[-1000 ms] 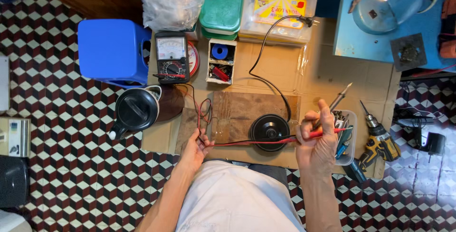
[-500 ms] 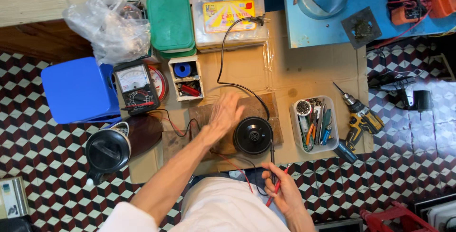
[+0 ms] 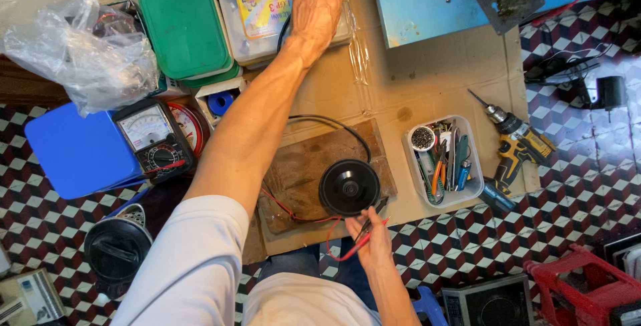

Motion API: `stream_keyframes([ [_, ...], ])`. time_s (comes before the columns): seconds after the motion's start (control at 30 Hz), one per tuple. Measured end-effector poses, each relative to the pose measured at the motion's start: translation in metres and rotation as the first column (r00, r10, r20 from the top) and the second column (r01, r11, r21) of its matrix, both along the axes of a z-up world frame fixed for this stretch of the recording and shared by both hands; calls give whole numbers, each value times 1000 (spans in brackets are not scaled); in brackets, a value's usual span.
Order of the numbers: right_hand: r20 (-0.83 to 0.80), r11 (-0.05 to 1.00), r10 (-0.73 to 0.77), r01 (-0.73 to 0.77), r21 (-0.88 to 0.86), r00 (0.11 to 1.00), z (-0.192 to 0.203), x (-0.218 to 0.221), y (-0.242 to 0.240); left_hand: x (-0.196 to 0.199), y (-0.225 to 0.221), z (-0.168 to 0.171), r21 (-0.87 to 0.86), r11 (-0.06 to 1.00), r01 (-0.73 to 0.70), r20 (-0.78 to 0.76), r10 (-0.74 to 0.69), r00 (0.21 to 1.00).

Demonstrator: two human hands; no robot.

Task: The person disassembles a kettle, then uses a multimeter to test the heating element of a kettle base. They probe the element with the multimeter leads and later use a screwdriver and a power drill to remove screws from the base.

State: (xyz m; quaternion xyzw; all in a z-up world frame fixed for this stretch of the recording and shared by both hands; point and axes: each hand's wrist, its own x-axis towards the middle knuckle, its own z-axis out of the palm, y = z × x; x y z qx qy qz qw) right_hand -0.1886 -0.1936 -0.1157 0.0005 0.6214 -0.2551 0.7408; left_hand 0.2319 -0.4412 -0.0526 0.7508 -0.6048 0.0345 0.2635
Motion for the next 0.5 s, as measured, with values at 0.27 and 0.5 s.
stream_keyframes([
  [0.27, -25, 917, 226, -221, -334, 974, 65, 40, -73, -46, 173, 84, 133, 989, -69, -852, 150, 502],
  [0.5, -214, 666, 572, -600, -443, 792, 162, 40, -90, -100, 267, 136, 144, 952, -272, -989, 126, -82],
])
